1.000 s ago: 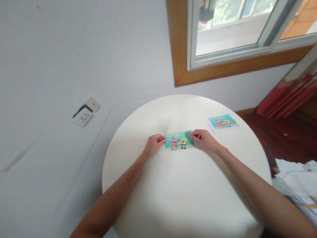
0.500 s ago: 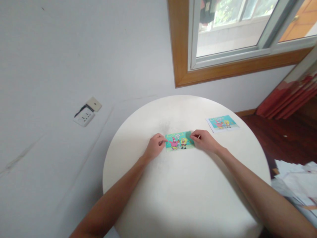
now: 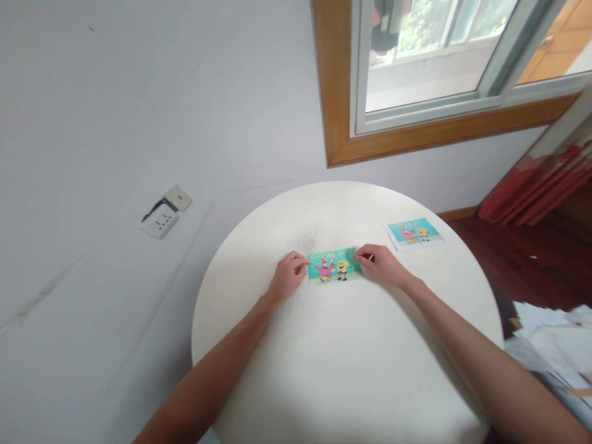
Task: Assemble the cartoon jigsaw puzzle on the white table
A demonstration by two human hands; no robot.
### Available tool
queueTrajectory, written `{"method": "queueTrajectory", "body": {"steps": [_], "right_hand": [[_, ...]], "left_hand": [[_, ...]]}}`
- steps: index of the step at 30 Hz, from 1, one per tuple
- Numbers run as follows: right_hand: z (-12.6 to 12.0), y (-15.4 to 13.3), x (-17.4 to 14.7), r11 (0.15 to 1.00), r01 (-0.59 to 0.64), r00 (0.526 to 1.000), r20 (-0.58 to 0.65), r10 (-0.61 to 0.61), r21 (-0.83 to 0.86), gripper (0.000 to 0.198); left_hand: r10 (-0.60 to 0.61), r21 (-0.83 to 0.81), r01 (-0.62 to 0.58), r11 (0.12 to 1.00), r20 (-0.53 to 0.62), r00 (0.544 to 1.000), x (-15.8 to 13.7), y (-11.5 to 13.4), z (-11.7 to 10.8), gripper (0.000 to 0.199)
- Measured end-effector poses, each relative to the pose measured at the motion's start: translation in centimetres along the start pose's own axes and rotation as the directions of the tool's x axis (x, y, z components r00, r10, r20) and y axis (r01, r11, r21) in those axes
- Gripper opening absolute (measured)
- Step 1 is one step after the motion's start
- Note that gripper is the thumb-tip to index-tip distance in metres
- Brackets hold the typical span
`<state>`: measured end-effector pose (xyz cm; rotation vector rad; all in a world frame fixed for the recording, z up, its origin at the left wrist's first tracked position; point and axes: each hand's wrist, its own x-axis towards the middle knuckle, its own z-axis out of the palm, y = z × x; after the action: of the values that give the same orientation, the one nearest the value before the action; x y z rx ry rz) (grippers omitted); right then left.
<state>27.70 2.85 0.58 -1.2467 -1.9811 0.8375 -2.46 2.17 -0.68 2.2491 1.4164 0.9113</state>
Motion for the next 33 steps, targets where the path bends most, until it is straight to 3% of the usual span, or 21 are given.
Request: {"method": "queueTrajectory", "body": {"steps": [5,8,11,15,19,22,24,28,33], "right_hand": [[0.2,0.6,0.2,1.0,-0.002,0.999,-0.05,0.001,-0.02,0.021],[0.1,1.1,0.4,0.999,-0.009,0.991,-0.132,0.004,-0.036,0.022],[-1.1,1.3,0.6,0.998,-0.053,0.956,-0.29,0.038,-0.042,0.023],[-4.2,1.9,0.6,0.986,-0.133,0.892,-0.445,0.077,-0.096,0.028],[-7.1,4.2,-1.1,0.933,-0.152,0.938,-0.344,0.032,-0.325,0.034],[-8.1,6.6,-3.8,0.847,-0.127,0.981,-0.194,0.029,-0.516,0.04],[-8.3,7.9,-5.6,0.783,-0.138,0.986,-0.159,0.051,-0.607,0.046],[-8.7,9.0,-7.2,0.707,-0.197,0.98,-0.131,0.147,-0.679,0.053],[-10.2,9.8,-5.3,0.68,-0.242,0.968,-0.126,0.216,-0.692,0.054]], "left_hand": [[0.054,0.095,-0.053,0.994,-0.006,0.999,0.5,-0.7,-0.7,0.033],[0.083,0.113,-0.1,0.989,0.144,0.986,0.4,-1.3,-1.0,0.06],[0.095,0.142,-0.143,0.979,0.3,0.949,0.2,-1.6,-1.2,0.091],[0.081,0.173,-0.152,0.973,0.36,0.929,0.2,-1.8,-1.2,0.096],[0.104,0.142,-0.157,0.977,0.324,0.94,0.4,-1.7,-1.0,0.084],[0.141,0.121,-0.184,0.975,0.296,0.945,0.5,-1.4,-0.5,0.075],[0.163,0.118,-0.202,0.972,0.279,0.946,0.7,-0.8,0.0,0.07],[0.194,0.104,-0.229,0.968,0.27,0.943,1.2,1.4,1.7,0.065],[0.238,0.048,-0.261,0.964,0.28,0.93,2.5,5.8,6.0,0.061]]}}
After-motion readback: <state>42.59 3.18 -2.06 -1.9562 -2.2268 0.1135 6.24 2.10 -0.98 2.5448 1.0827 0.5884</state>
